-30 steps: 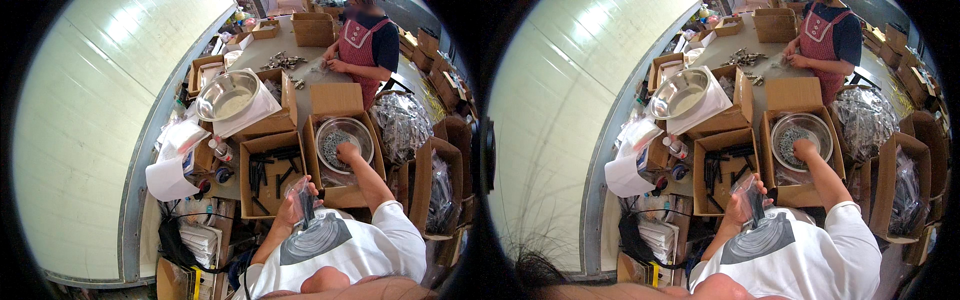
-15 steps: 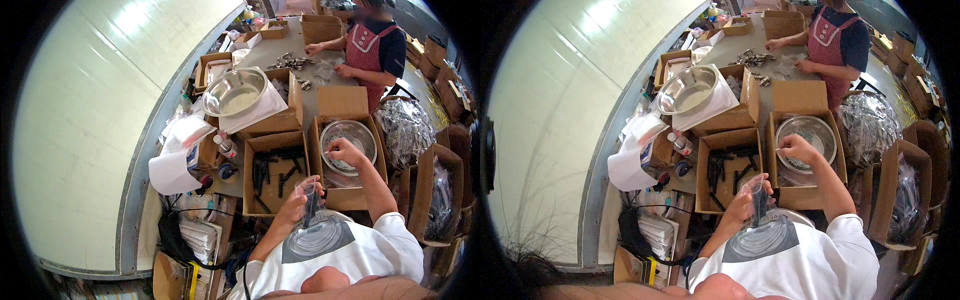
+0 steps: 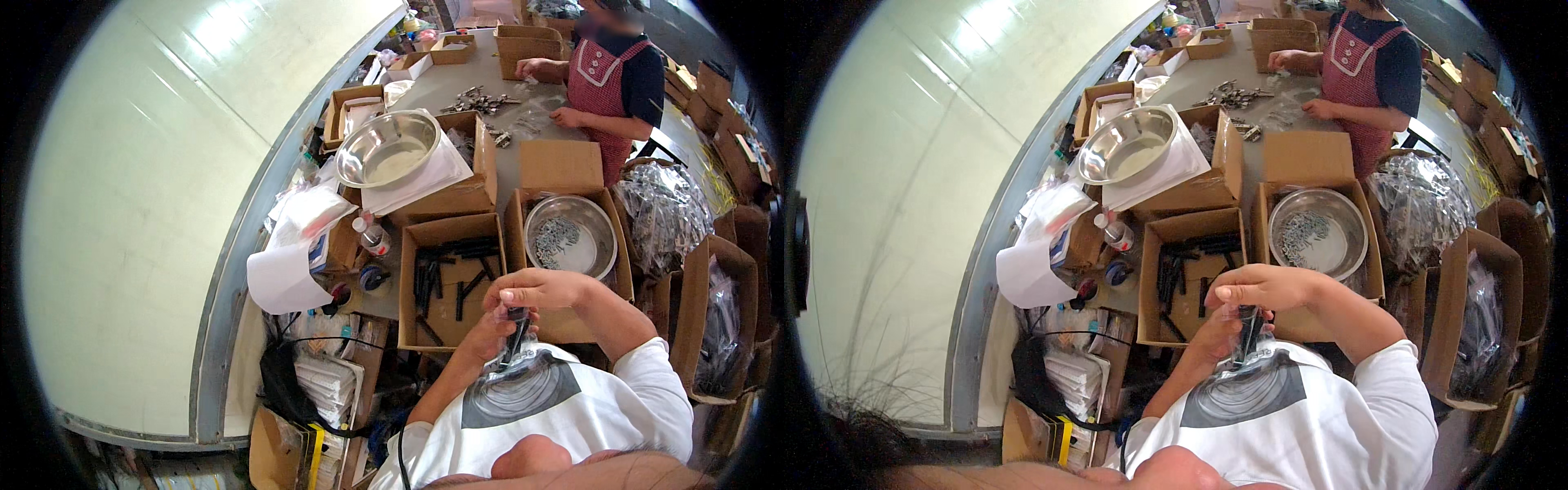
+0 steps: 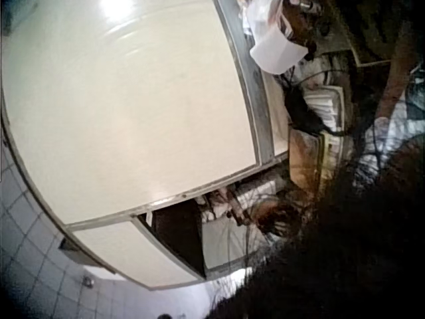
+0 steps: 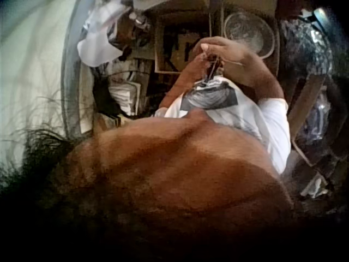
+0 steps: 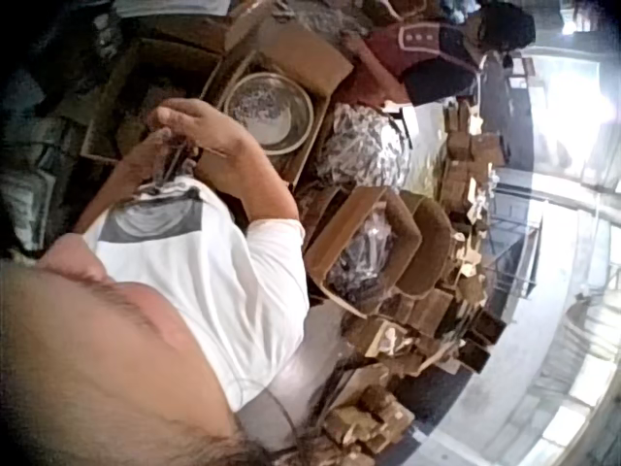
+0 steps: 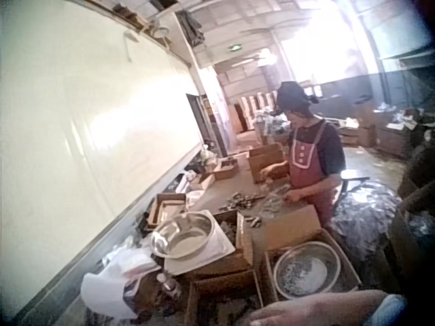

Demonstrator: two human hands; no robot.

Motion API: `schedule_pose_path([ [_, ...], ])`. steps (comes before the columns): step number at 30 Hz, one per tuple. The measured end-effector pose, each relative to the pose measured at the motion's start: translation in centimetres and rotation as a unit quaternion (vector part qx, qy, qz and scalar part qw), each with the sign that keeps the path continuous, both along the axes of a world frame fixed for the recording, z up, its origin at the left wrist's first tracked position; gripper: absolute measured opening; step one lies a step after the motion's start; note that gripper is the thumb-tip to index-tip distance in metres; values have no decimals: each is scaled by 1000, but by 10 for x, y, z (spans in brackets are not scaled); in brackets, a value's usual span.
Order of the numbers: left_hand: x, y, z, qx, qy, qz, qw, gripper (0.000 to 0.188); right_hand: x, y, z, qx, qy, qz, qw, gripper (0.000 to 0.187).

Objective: The person kits parts by placing black plastic rods and small metal screws into plastic bags at a worktable.

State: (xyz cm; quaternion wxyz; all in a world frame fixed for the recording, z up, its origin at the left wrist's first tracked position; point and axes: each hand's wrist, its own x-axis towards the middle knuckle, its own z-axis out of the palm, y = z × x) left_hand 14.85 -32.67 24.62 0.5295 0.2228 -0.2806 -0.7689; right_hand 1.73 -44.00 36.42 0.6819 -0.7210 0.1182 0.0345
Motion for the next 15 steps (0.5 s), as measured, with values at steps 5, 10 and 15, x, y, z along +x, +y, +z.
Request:
schedule_pose_path([
  [5, -4, 5, 26, 29, 38, 39, 998, 78, -14, 2, 8, 5, -62, -8, 998, 49],
  [10, 0, 1, 5, -39, 14, 2, 999, 81, -22, -3, -7, -461, -234, -23, 855, 26],
  [15, 9, -2, 8, -84, -81, 114, 987, 58, -31, 9, -5, -338, -138, -146, 919, 14],
])
